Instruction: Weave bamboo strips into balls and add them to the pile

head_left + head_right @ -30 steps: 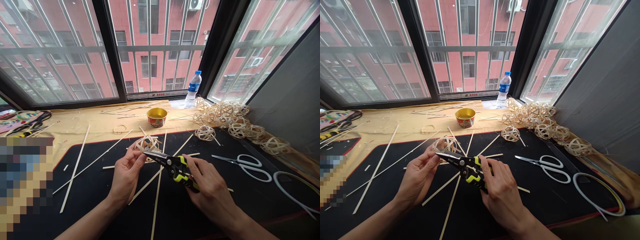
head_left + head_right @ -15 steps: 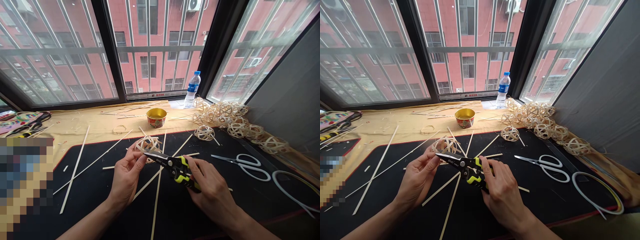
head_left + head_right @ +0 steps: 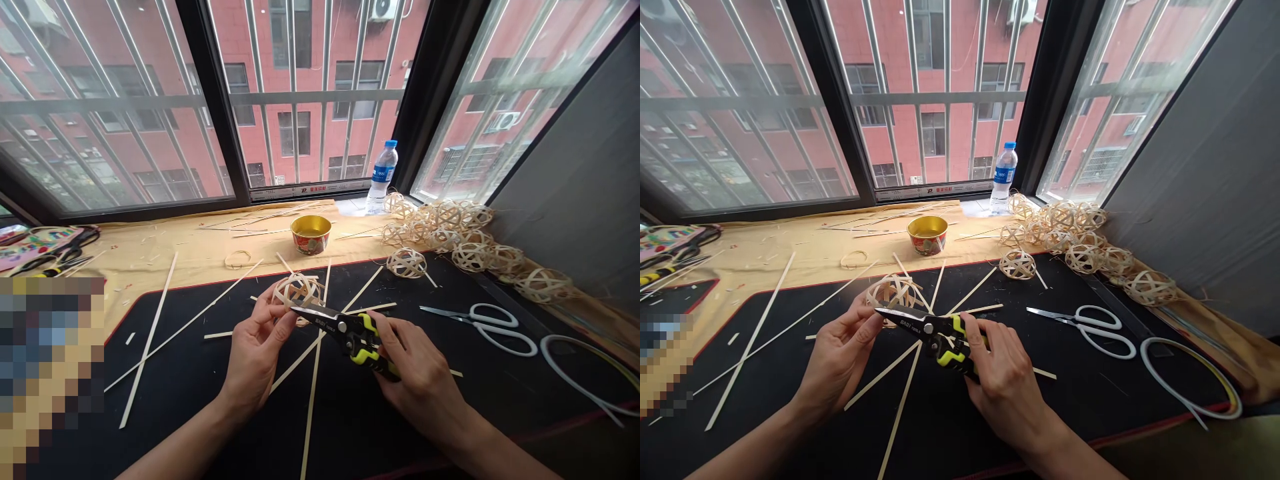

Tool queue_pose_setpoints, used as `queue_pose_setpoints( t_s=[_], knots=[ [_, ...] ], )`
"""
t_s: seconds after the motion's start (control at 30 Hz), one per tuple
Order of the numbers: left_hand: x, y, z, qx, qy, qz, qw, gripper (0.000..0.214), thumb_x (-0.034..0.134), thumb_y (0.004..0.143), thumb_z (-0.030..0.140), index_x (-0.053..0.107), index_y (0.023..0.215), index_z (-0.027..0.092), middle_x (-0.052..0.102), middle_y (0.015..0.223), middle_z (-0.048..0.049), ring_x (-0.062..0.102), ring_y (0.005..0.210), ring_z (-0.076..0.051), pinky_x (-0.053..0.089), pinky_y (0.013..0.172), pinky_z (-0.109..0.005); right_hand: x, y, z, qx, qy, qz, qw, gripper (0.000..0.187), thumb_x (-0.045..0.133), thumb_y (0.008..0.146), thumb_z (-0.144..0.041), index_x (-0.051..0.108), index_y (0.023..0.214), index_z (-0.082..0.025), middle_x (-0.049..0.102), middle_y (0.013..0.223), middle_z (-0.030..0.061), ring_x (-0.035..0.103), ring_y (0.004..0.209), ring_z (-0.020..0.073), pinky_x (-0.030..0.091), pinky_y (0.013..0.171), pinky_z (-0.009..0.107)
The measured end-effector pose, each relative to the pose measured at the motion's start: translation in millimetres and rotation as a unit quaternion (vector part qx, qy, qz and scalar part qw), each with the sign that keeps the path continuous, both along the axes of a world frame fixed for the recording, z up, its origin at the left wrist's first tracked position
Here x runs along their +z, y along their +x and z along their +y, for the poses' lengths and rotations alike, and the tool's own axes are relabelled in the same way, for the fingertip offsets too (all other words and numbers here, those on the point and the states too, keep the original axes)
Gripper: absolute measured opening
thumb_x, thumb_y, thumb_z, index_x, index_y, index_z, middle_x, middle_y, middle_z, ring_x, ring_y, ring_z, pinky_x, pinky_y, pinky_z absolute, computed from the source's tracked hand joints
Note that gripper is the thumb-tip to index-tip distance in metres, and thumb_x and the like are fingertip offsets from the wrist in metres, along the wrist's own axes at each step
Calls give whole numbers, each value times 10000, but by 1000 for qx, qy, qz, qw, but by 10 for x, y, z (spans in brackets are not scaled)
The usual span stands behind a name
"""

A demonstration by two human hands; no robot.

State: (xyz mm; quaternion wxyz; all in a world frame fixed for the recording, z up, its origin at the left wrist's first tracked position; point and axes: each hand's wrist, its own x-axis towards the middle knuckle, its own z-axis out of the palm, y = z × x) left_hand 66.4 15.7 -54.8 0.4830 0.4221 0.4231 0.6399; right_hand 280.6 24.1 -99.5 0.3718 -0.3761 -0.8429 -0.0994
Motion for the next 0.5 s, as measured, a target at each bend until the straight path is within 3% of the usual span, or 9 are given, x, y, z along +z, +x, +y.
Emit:
queue_pose_setpoints(
  t_s=[0.3, 0.4, 0.5],
  knots=[
    [-15, 0, 2, 5, 0, 16, 1000, 110, 741, 736, 282, 749, 791, 187, 553, 1267, -105, 314, 1369, -298, 204, 1159, -441, -15, 32, 0, 7, -33, 16, 999, 593, 504, 844, -92, 335, 1411, -123, 586, 955, 131, 576, 812, 226, 509, 680, 336],
    [-8, -10, -2, 10, 1, 8, 1000, 115, 741, 734, 288, 746, 784, 184, 561, 1252, -103, 337, 1357, -298, 188, 1165, -444, 39, 184, 32, -40, -35, 19, 998, 560, 508, 847, -157, 357, 1386, -130, 585, 1034, 146, 586, 888, 252, 513, 745, 365],
    [4, -21, -3, 11, 3, 11, 1000, 109, 733, 740, 285, 736, 762, 178, 535, 1289, -101, 359, 1342, -299, 202, 1161, -448, 74, 572, 97, -116, -5, -9, 993, 548, 485, 846, -216, 372, 1376, -134, 585, 1072, 163, 583, 943, 301, 496, 796, 435]
  ],
)
